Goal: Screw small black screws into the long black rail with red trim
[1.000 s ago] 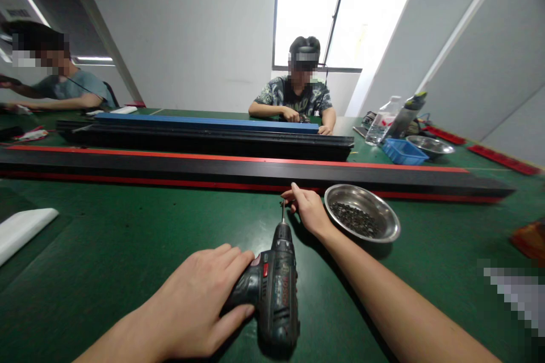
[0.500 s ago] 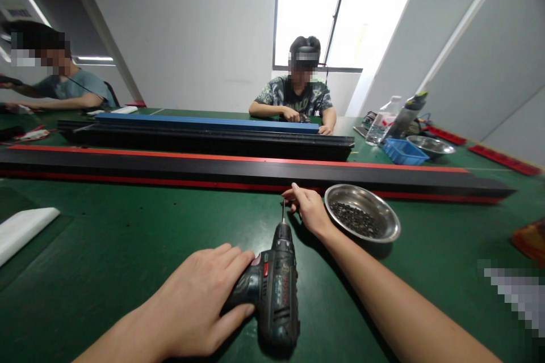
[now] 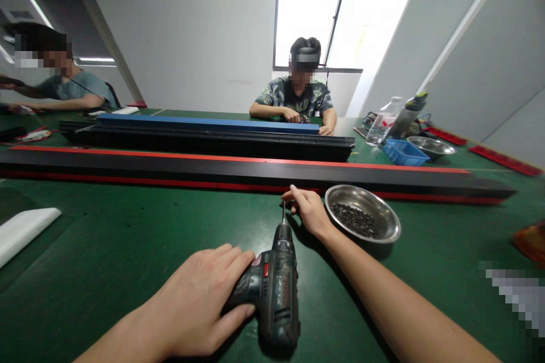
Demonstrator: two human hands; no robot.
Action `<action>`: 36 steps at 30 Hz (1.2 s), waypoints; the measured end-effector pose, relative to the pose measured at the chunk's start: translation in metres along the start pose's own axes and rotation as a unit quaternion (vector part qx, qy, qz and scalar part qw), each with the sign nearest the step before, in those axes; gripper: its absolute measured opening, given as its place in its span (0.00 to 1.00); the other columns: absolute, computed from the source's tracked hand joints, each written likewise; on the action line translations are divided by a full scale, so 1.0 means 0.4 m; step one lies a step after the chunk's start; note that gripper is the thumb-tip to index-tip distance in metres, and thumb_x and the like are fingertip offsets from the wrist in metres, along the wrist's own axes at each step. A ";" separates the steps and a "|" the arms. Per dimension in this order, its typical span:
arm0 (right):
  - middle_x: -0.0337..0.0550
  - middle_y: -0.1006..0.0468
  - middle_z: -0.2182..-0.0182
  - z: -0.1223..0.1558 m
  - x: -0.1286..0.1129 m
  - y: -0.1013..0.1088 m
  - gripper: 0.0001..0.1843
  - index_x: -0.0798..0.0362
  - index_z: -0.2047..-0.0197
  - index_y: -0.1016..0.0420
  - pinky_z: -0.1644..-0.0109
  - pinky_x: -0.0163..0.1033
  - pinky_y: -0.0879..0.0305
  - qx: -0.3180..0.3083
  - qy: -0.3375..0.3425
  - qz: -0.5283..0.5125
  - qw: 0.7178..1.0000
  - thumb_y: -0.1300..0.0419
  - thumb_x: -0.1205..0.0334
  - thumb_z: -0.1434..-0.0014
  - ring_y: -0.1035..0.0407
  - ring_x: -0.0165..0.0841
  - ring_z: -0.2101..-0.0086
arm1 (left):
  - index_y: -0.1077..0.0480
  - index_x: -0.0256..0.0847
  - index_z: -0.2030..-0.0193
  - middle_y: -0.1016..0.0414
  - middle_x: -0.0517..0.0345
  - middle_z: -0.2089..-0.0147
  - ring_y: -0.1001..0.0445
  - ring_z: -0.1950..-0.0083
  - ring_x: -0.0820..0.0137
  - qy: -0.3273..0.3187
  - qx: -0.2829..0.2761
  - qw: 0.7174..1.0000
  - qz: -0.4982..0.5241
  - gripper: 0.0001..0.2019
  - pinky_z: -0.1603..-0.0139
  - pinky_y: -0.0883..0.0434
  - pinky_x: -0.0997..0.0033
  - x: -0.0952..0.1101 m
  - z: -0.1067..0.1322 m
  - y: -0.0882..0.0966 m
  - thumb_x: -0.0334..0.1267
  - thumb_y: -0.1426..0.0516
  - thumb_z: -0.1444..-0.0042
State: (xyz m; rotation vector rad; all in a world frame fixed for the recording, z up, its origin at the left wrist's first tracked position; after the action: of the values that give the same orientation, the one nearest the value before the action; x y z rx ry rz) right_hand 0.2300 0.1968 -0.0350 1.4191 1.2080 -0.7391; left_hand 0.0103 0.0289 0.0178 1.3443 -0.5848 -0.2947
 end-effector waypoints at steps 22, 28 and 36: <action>0.48 0.15 0.59 0.030 -0.034 -0.025 0.12 0.52 0.58 0.16 0.51 0.41 0.31 0.051 0.099 0.271 0.956 0.43 0.62 0.31 0.22 0.39 0.60 | 0.34 0.42 0.35 0.23 0.47 0.46 0.25 0.47 0.53 0.013 0.079 0.996 -0.040 0.23 0.45 0.27 0.51 -0.079 -0.035 -0.012 0.50 0.45 0.31; 0.51 0.18 0.56 0.056 -0.068 -0.066 0.12 0.52 0.54 0.19 0.55 0.40 0.32 -0.013 0.126 0.446 0.886 0.45 0.62 0.28 0.25 0.41 0.55 | 0.32 0.44 0.38 0.22 0.50 0.48 0.24 0.48 0.55 0.000 0.082 0.996 -0.029 0.20 0.46 0.27 0.54 -0.077 -0.039 -0.004 0.49 0.43 0.32; 0.53 0.17 0.56 0.059 -0.168 0.049 0.16 0.52 0.55 0.18 0.53 0.42 0.32 0.031 0.110 0.510 0.853 0.46 0.57 0.27 0.24 0.43 0.55 | 0.31 0.45 0.41 0.22 0.51 0.50 0.23 0.50 0.56 -0.005 0.084 0.996 -0.017 0.17 0.47 0.26 0.56 -0.076 -0.038 -0.005 0.48 0.42 0.33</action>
State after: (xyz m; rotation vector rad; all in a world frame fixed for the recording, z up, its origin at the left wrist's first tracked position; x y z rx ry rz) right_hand 0.2330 0.1576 0.0276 1.9438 0.4239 0.1405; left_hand -0.0058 0.0568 0.0071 1.5171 -0.6060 -0.2862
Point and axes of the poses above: each hand's wrist, its own z-axis away from the middle knuckle, its own y-axis out of the back of the hand, x = y × z, the point moved 4 cm from there along -z, towards the middle knuckle
